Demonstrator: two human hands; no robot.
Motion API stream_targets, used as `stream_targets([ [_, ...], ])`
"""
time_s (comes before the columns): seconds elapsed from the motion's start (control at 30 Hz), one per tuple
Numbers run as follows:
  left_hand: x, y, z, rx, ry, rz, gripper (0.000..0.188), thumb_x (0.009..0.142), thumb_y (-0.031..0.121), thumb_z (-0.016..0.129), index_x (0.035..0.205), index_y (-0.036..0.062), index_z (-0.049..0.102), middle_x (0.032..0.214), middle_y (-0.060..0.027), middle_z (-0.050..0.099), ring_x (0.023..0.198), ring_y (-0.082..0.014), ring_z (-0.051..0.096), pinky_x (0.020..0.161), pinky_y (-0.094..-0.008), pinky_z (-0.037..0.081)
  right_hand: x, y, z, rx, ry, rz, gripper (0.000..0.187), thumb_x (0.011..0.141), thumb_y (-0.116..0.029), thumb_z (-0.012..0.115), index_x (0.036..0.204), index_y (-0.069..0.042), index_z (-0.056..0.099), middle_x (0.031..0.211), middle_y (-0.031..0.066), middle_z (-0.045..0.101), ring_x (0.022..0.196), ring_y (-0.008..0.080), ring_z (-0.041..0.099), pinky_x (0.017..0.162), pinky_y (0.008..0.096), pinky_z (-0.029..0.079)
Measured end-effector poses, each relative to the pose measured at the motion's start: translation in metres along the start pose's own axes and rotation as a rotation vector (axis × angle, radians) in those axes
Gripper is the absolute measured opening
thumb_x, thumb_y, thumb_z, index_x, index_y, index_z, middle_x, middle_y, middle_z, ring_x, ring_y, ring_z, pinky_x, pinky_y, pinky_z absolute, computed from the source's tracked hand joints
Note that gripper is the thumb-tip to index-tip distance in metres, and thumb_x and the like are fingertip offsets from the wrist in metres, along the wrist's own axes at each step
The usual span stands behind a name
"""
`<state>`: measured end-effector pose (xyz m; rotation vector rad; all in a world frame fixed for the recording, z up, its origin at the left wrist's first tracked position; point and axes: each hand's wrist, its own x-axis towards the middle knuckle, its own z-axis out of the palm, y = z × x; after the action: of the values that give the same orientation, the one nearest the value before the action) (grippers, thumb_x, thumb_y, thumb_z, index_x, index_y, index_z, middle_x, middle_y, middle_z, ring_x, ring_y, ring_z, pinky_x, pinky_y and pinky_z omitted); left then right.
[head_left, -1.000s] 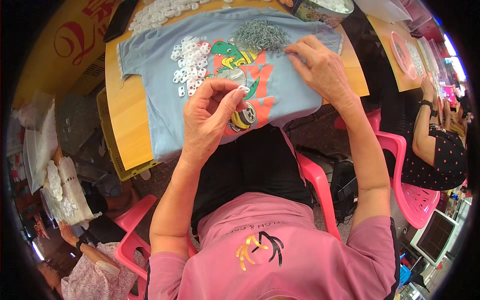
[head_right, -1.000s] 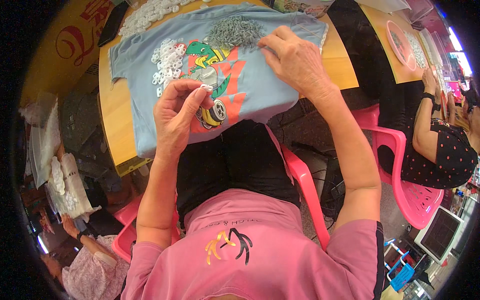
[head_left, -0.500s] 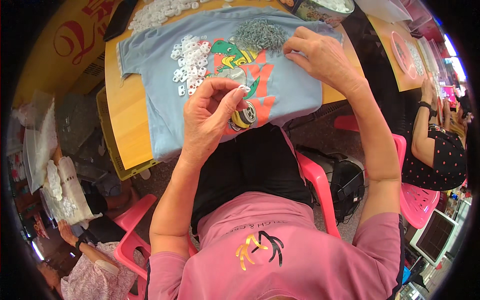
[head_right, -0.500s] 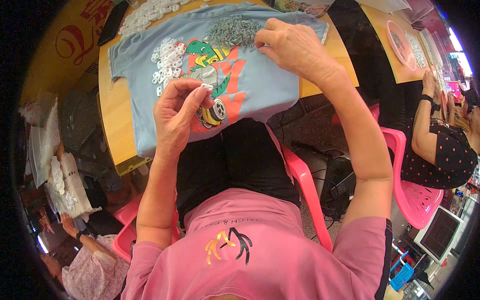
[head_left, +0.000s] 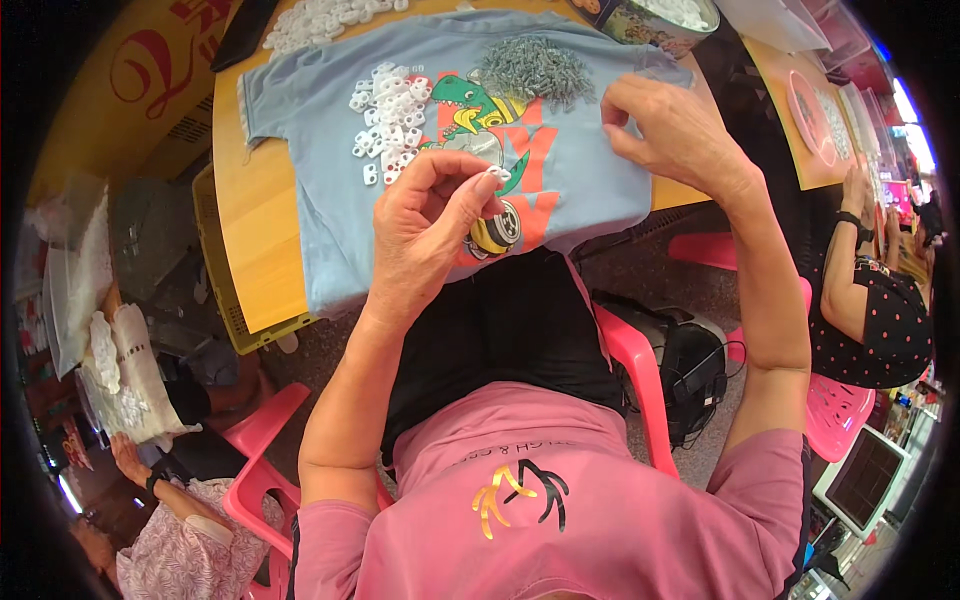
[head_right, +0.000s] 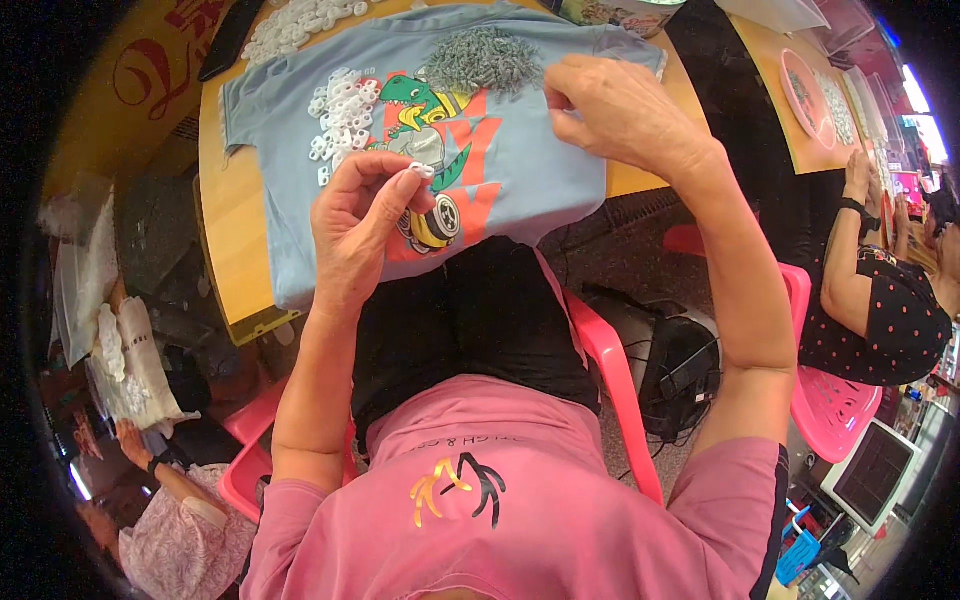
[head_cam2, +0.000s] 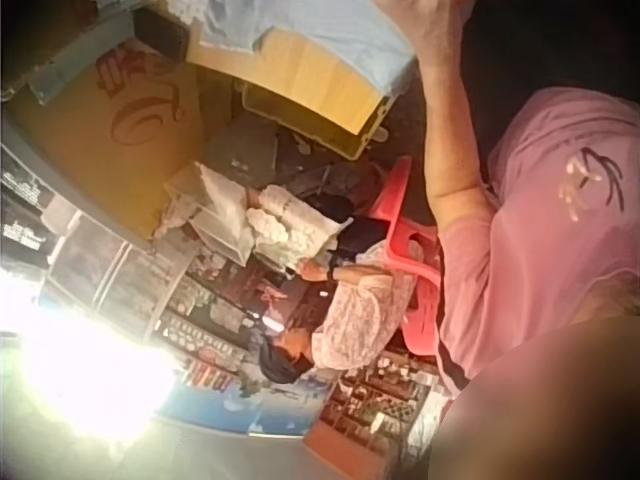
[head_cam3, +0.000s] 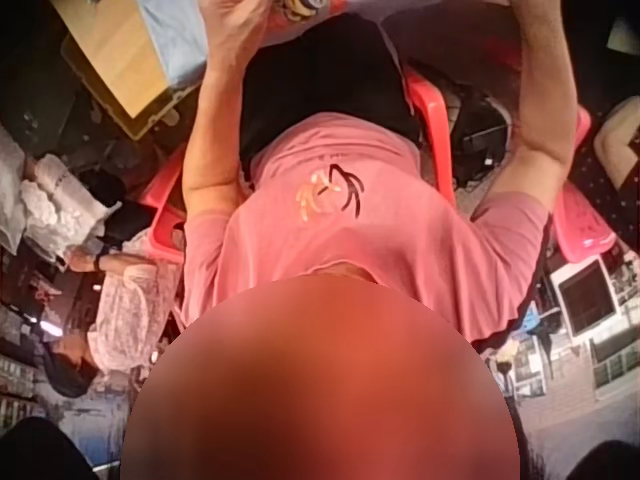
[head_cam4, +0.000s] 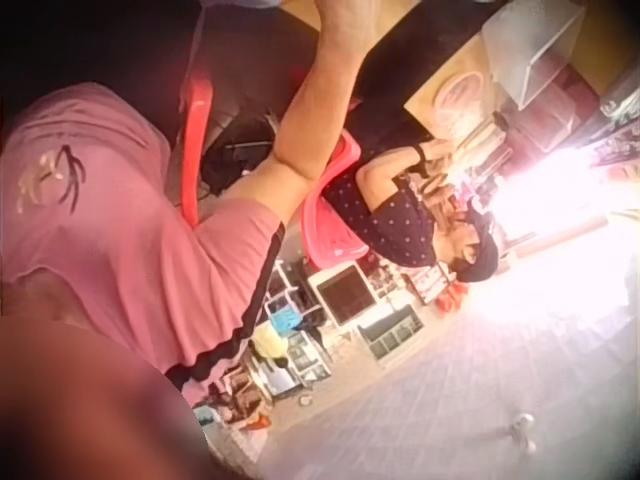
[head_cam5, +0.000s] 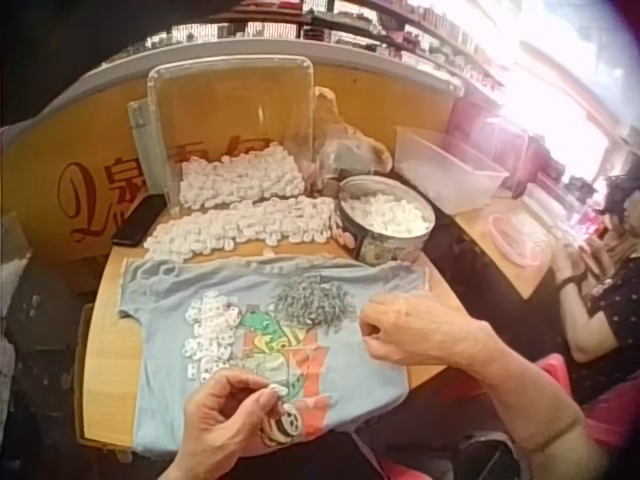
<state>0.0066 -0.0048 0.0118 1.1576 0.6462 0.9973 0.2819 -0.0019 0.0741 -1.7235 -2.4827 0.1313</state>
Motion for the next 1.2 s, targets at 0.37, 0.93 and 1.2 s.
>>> stream_targets([
  [0.37,0.0,0.002,0.001,0.016,0.013,-0.001,0.014,0.092,0.006,0.064,0.103,-0.001,0.06,0.091,-0.005,0.066,0.078,-0.01,0.065,0.07,-0.0226,0.052,-0.013,-0.009,0.017,-0.116,0.125,-0.103,0.008,0.081,-0.008,0.064,0.087,-0.003,0.062,0.084,0.0103,0.059,0.077,0.031,0.062,0.066,0.0382,0.05],
  [0.93,0.002,0.001,0.0,-0.035,0.048,-0.012,0.015,0.092,0.009,0.066,0.102,-0.0008,0.061,0.088,-0.0049,0.067,0.077,-0.0096,0.064,0.069,-0.0224,0.052,0.003,-0.08,0.041,1.481,0.226,0.288,0.02,0.093,-0.011,0.064,0.107,0.003,0.066,0.087,0.0035,0.066,0.068,0.0064,0.058,0.067,0.0207,0.05],
  [1.2,0.001,0.0,-0.001,-0.03,0.051,0.015,0.015,0.092,0.011,0.065,0.1,-0.0012,0.061,0.087,-0.0043,0.067,0.078,-0.0089,0.064,0.07,-0.0222,0.051,0.006,-0.099,0.056,1.526,0.261,0.347,0.018,0.095,-0.018,0.063,0.097,-0.001,0.066,0.074,-0.001,0.06,0.063,0.005,0.053,0.059,0.0187,0.044],
])
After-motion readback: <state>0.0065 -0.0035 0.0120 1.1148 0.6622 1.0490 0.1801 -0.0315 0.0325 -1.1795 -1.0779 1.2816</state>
